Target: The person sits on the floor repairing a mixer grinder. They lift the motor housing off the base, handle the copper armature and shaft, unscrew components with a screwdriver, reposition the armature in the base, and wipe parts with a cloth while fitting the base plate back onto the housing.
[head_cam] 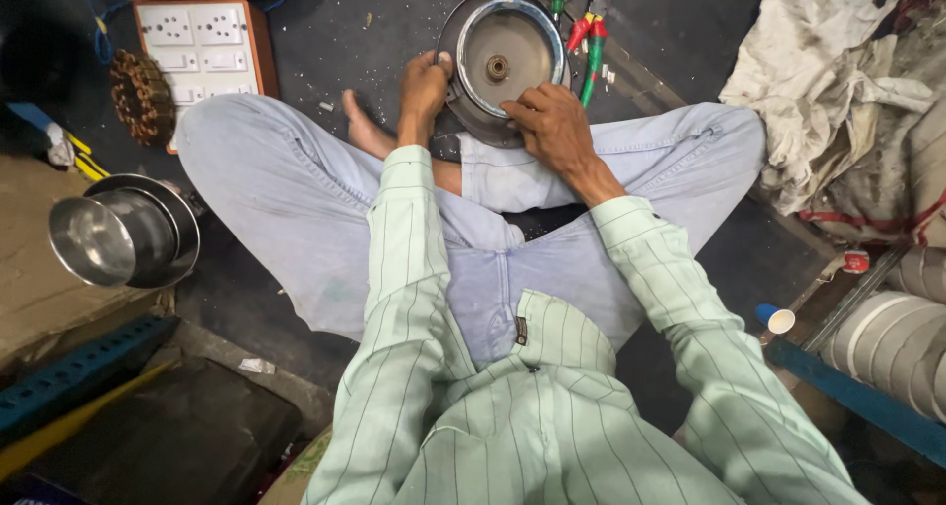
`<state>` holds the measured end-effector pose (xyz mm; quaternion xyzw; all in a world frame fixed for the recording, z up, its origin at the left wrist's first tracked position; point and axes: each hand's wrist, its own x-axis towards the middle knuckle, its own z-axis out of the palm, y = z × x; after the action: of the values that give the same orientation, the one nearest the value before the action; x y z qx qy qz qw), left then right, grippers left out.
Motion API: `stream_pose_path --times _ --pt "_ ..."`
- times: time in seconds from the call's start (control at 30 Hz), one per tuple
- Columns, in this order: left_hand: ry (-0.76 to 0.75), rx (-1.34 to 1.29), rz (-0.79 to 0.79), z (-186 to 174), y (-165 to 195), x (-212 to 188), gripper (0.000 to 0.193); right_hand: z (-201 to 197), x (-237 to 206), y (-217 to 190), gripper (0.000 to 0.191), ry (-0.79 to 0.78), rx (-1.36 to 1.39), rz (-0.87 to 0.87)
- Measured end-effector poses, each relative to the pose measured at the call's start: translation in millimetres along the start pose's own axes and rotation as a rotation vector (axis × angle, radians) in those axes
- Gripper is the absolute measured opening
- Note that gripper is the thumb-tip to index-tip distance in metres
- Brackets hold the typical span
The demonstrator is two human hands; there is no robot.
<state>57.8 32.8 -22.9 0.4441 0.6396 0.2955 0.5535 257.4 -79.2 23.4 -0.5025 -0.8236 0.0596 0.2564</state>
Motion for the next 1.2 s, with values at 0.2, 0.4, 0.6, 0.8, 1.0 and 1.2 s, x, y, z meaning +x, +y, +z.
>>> stream_pose_path --times 0.2,0.4,0.6,0.8,1.0,1.2 --pt "-0.103 -0.058 -0.015 3.6 -4.4 7.1 0.036 2.2 7.6 -3.7 0.03 -0.131 0.028 0.05" --pt "-0.132 -0.022 0.078 -1.3 -2.7 5.2 0.033 0.6 7.4 3.4 0.029 -0.168 0.209 0.136" --pt "-0.166 -0.066 0.037 -3.8 -0.6 4.5 0.03 4.6 -7.7 54.2 0.021 0.38 0.295 0.468" --pt "-0.231 -0.001 0.104 -5.0 4.2 1.6 0.035 10.7 -18.7 82.8 0.062 0.239 0.954 1.124" --pt "0.005 0.206 0.216 10.9 8.5 -6.5 0.043 24.4 -23.2 62.0 0.072 0.234 1.313 0.865" --pt "-0.279 -0.185 0.092 7.2 9.3 -3.2 0.051 24.4 -20.8 64.2 0.071 0.32 1.275 0.889"
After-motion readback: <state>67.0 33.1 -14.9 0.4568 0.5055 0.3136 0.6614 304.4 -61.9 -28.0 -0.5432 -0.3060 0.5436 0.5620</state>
